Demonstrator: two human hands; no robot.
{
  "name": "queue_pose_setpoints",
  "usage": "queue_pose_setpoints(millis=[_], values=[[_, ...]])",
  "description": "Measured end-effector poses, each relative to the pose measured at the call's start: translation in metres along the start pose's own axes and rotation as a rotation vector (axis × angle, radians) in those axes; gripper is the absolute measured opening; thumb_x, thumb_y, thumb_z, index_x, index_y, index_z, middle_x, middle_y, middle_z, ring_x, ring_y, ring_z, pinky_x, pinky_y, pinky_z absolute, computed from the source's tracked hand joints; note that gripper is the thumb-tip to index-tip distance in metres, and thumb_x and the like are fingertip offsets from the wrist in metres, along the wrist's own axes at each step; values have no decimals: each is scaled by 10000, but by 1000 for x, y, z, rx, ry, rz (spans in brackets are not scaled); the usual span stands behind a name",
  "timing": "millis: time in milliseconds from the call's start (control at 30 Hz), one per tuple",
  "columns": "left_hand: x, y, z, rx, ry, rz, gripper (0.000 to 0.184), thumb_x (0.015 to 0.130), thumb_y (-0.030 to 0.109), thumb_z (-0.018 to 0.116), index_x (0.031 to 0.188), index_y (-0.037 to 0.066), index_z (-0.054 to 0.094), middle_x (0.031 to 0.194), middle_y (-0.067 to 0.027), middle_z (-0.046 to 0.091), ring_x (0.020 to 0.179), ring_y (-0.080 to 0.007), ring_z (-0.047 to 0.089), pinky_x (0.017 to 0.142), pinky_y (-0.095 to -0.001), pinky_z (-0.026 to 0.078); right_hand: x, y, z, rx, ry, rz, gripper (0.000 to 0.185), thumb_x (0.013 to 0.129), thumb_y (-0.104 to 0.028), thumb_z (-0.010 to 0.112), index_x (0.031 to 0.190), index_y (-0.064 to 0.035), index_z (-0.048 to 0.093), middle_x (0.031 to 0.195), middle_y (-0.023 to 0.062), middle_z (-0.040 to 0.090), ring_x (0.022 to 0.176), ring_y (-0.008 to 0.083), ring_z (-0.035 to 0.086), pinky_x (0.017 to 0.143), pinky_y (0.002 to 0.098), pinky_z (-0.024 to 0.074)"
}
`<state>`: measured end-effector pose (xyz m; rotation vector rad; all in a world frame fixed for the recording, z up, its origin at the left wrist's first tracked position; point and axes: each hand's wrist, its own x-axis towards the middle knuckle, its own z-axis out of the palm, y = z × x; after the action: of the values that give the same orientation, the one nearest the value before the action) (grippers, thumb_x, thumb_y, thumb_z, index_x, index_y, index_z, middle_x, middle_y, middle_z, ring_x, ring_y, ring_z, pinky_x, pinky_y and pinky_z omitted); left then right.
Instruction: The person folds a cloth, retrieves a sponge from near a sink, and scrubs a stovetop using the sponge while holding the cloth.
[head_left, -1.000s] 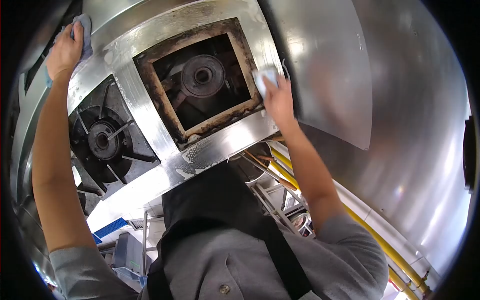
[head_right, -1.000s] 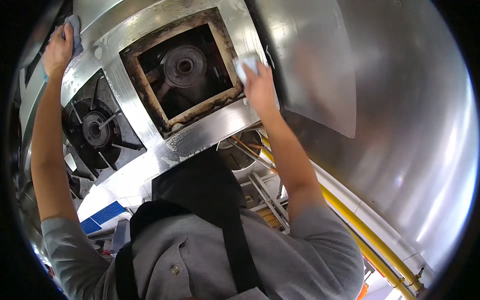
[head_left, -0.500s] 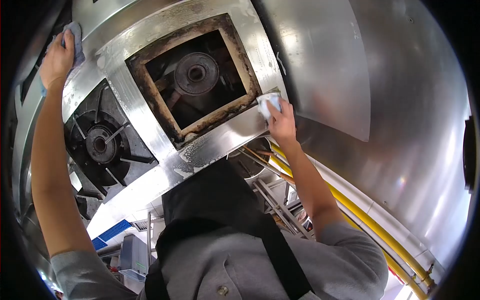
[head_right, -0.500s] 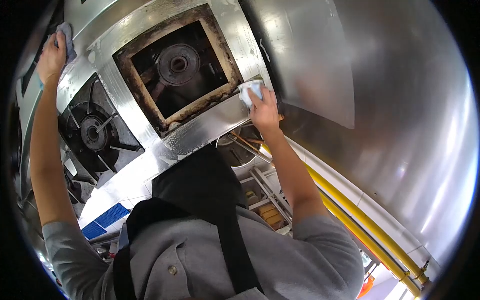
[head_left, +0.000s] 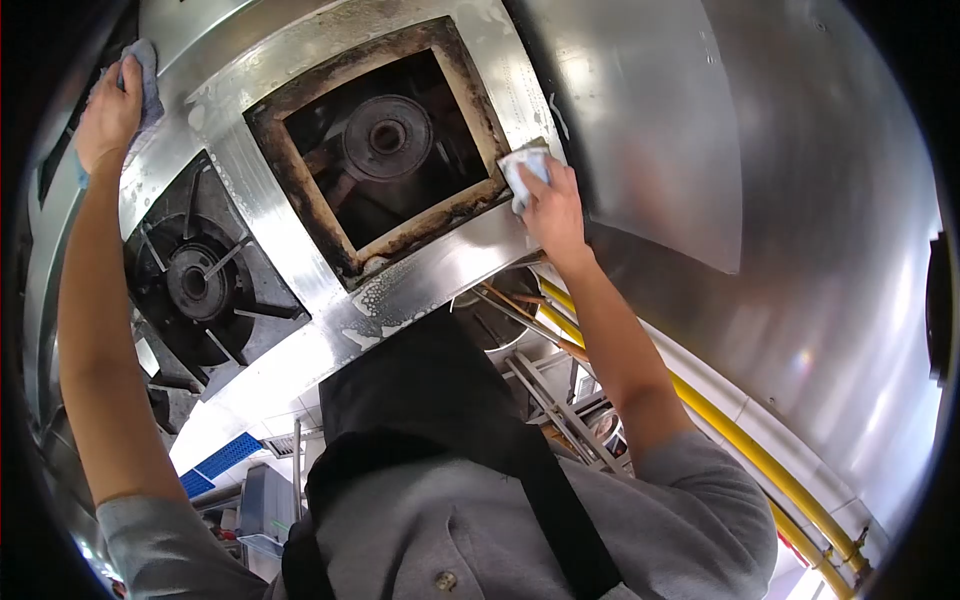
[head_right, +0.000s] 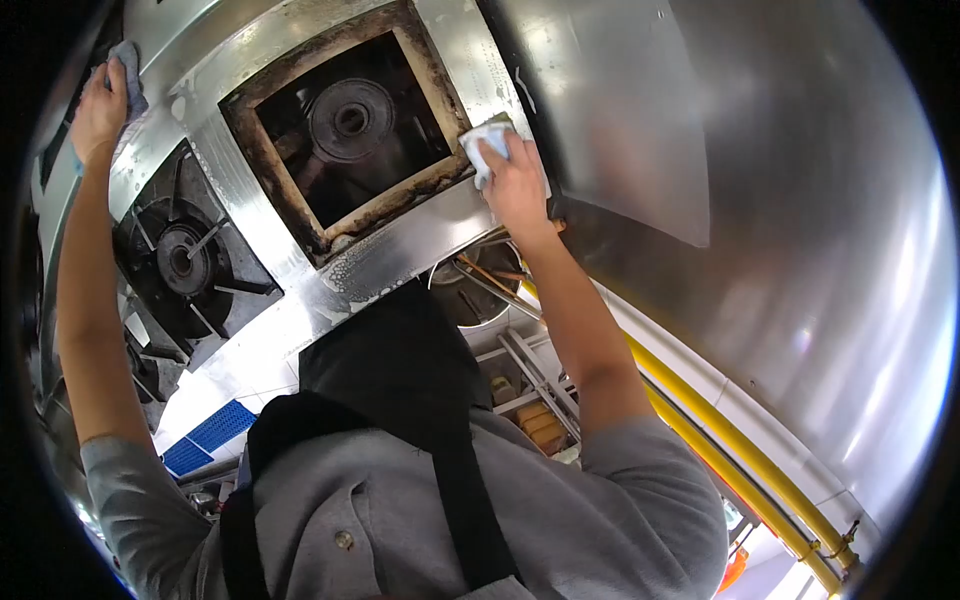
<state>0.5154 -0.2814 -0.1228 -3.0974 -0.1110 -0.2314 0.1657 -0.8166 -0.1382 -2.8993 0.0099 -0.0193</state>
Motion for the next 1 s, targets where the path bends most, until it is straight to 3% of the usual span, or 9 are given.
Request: queue_pose_setpoints(millis=[100,267,433,500,533,633,800,867,1000], values=[[3,-5,9,0,82,18,651,992,652,292,1405,224,555,1376,-178,589,1246,-409,562,1014,-496,466,-19,6,5,9,2,16,511,747,73,630,1219,-101,713,1250,224,575,1094,392,562,960,441,494],[-5,3,-1,-3,31,-26,645,987,656,299,1405,238,557,1365,-169,600,1239,-407,569,1013,-493,468,-49,14,13,16,28,44,517,712,73,642,1196,-89,726,1231,257,585,1073,423,575,954,479,487],[-3,4,-4,-33,-7,-31,637,983,658,312,1388,241,571,1354,-152,614,1216,-414,584,999,-493,482,81,-11,20,-109,64,-99,521,676,14,694,1191,-63,717,1222,250,603,1038,408,586,964,454,484],[-3,3,1,-18,45,-18,628,985,654,309,1370,236,576,1340,-146,621,1197,-415,592,983,-502,490,144,-21,26,-106,28,-64,527,682,-27,713,1202,-116,725,1194,234,617,1037,403,591,981,446,483],[-8,9,-5,-24,62,-18,622,987,650,308,1363,233,577,1331,-144,625,1189,-415,595,977,-504,491,169,-18,35,-108,146,-152,513,696,-51,705,1200,-140,729,1195,226,622,1046,402,590,987,445,482],[-11,6,-6,-17,99,9,611,995,638,301,1341,221,584,1309,-134,638,1174,-412,601,961,-509,496,216,-23,47,-90,173,-94,459,742,-43,640,1181,-137,735,1219,243,625,1083,401,584,998,437,472],[-10,11,-6,-53,114,-7,587,998,619,322,1312,208,600,1300,-136,640,1158,-406,609,955,-505,500,156,-17,33,-111,187,-102,430,761,-21,618,1168,-94,737,1184,263,621,1105,421,577,1021,464,457],[-12,11,-5,-55,120,-8,584,998,617,326,1307,206,604,1292,-137,644,1149,-405,614,949,-507,502,112,-3,36,-98,208,-61,439,787,13,578,1191,-80,725,1206,275,613,1056,441,580,967,475,479],[-14,14,-12,-55,91,11,580,999,616,330,1278,195,615,1254,-139,659,1118,-411,625,917,-515,515,132,-11,34,-98,175,-29,449,769,23,584,1187,-69,722,1193,277,608,1074,426,577,982,467,464]])
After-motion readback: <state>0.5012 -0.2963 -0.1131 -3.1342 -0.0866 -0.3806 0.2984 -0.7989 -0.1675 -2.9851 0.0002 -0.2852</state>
